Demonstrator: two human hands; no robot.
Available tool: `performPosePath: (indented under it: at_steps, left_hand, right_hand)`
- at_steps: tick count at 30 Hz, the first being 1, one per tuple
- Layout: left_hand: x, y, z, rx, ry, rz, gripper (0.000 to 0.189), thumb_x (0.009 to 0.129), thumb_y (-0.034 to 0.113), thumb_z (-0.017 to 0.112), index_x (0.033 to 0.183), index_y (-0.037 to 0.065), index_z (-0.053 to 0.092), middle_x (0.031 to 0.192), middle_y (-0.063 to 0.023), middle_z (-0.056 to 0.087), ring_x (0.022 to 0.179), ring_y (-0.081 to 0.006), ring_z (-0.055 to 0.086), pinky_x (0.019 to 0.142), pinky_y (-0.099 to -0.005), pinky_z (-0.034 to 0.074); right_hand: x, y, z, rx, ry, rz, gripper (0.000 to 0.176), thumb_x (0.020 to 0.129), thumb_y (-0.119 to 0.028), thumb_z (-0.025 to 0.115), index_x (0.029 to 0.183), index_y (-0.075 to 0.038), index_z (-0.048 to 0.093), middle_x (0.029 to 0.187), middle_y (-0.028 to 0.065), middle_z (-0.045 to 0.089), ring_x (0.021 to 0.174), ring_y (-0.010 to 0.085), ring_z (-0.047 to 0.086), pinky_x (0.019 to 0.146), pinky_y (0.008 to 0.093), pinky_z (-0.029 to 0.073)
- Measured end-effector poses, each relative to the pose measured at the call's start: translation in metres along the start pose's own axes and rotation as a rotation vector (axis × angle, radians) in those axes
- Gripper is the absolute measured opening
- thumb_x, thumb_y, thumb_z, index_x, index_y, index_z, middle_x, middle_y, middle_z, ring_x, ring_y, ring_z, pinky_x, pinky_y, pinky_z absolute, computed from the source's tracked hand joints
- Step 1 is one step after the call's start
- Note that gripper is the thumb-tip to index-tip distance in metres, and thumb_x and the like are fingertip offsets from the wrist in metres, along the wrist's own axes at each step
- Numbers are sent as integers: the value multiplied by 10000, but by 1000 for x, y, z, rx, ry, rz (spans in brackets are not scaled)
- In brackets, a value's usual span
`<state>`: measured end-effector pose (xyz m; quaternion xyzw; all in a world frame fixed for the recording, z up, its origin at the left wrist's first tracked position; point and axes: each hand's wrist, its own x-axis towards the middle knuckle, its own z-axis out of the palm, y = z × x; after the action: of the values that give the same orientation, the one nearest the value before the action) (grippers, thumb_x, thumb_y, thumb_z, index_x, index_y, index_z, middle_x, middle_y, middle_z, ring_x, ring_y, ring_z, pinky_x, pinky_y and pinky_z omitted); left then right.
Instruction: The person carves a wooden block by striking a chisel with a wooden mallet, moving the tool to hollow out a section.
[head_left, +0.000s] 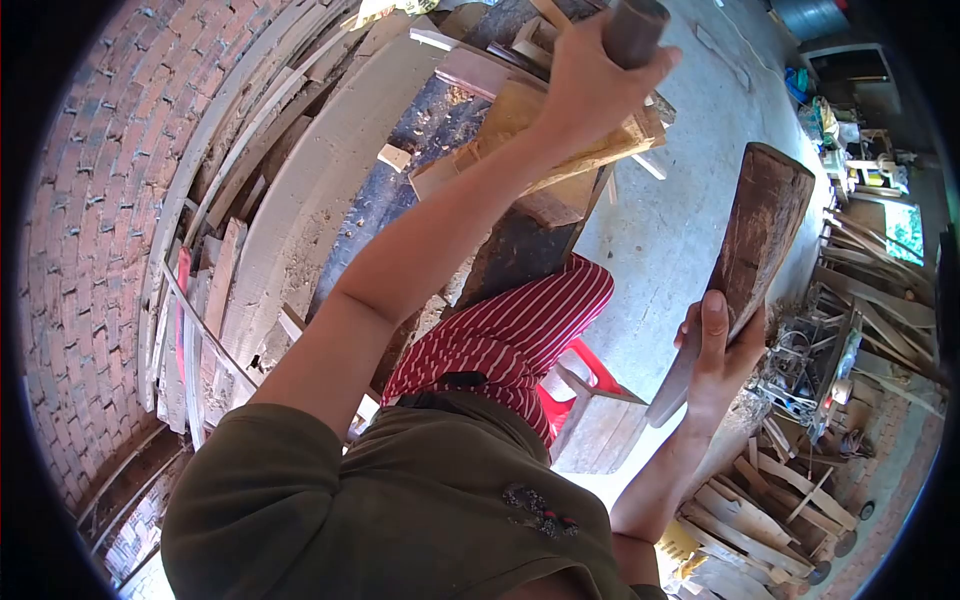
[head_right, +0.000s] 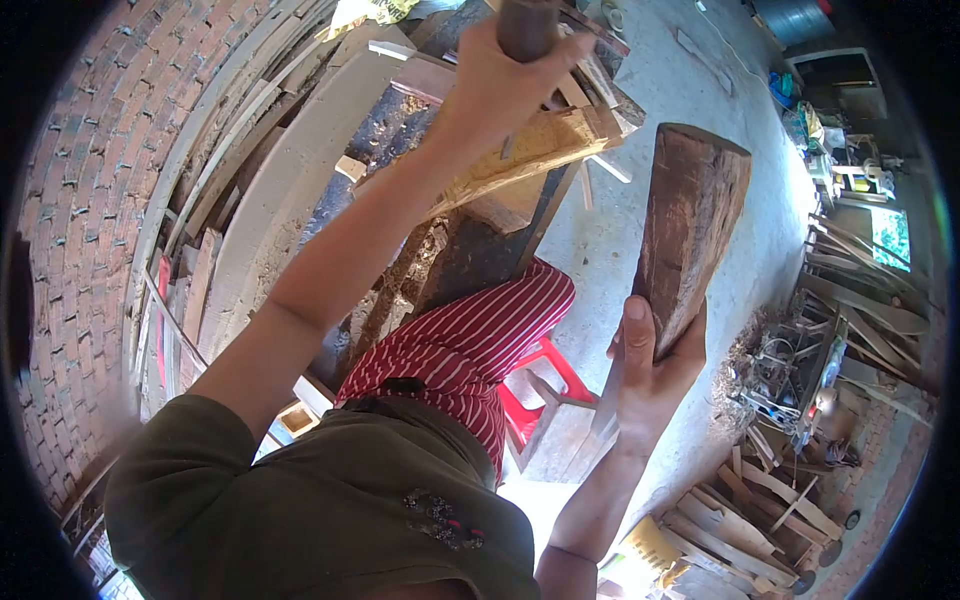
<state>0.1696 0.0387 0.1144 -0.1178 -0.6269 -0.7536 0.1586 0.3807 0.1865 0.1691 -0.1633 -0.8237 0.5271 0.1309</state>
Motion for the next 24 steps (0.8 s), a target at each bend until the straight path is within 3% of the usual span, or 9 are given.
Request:
performPosePath:
  at_steps: [3, 5, 12, 17, 18, 19, 21, 23, 24]
  left_hand:
    - [1, 2, -6, -23, -23, -9, 310, 852, 243, 761, 755, 19, 570, 572, -10, 511, 521, -102, 487, 509, -305, 415]
    - [-10, -12, -4, -30, -21, 6, 279, 788, 244, 796, 884, 12, 672, 703, -79, 678, 609, -130, 644, 586, -303, 512]
    - [-25, -11, 4, 55, -14, 85, 279, 787, 240, 799, 880, 17, 661, 703, -78, 680, 619, -146, 650, 589, -318, 506]
    - [-43, -15, 24, 55, 19, 208, 258, 736, 231, 809, 827, 64, 636, 725, -145, 672, 655, -332, 673, 598, -372, 507]
    - [-49, -11, 22, 75, -57, 153, 298, 743, 216, 841, 900, 44, 655, 768, -80, 686, 682, -161, 658, 645, -305, 511]
    - [-53, -8, 23, 76, -55, 154, 298, 743, 216, 841, 900, 44, 655, 768, -80, 686, 682, -161, 658, 645, -305, 511]
    - [-60, -7, 29, 78, -51, 200, 252, 697, 203, 800, 837, 95, 620, 694, -137, 649, 671, -356, 661, 612, -406, 506]
    - [-67, -14, 31, 89, -70, 209, 259, 684, 187, 800, 848, 104, 617, 682, -127, 644, 662, -342, 664, 591, -411, 500]
    - [-67, -17, 31, 103, -60, 238, 259, 685, 189, 801, 848, 107, 618, 677, -125, 642, 657, -339, 664, 583, -413, 498]
  right_hand:
    - [-1, 6, 2, 38, -3, 26, 505, 897, -339, 720, 1183, 28, 523, 701, 22, 559, 540, 84, 509, 483, 232, 416]
    - [-1, 7, 5, 37, 1, 22, 508, 897, -343, 718, 1184, 27, 522, 697, 21, 556, 537, 85, 509, 482, 234, 415]
    - [4, 4, 10, 36, -68, 29, 504, 906, -333, 707, 1191, 38, 520, 700, 35, 561, 537, 95, 510, 483, 251, 416]
    - [23, -30, 8, 39, -17, -243, 476, 956, -395, 600, 1123, 41, 506, 621, 67, 553, 512, 130, 523, 468, 254, 415]
    - [26, -41, 10, 54, 9, -282, 444, 957, -365, 607, 1124, 37, 520, 622, 60, 554, 514, 122, 521, 470, 252, 411]
    - [28, -48, 13, 69, 36, -322, 413, 957, -336, 615, 1126, 33, 535, 622, 52, 555, 515, 114, 519, 472, 250, 407]
    - [33, -49, 18, -98, -20, -236, 416, 926, -300, 662, 1139, 37, 542, 687, 74, 587, 555, 100, 518, 509, 245, 414]
    - [42, -39, 18, -347, -130, -182, 403, 885, -214, 707, 1165, 39, 568, 785, 87, 628, 652, 56, 504, 603, 229, 422]
    - [43, -37, 14, -391, -107, -250, 326, 910, -199, 676, 1119, 29, 572, 715, 50, 596, 587, 67, 507, 541, 228, 403]
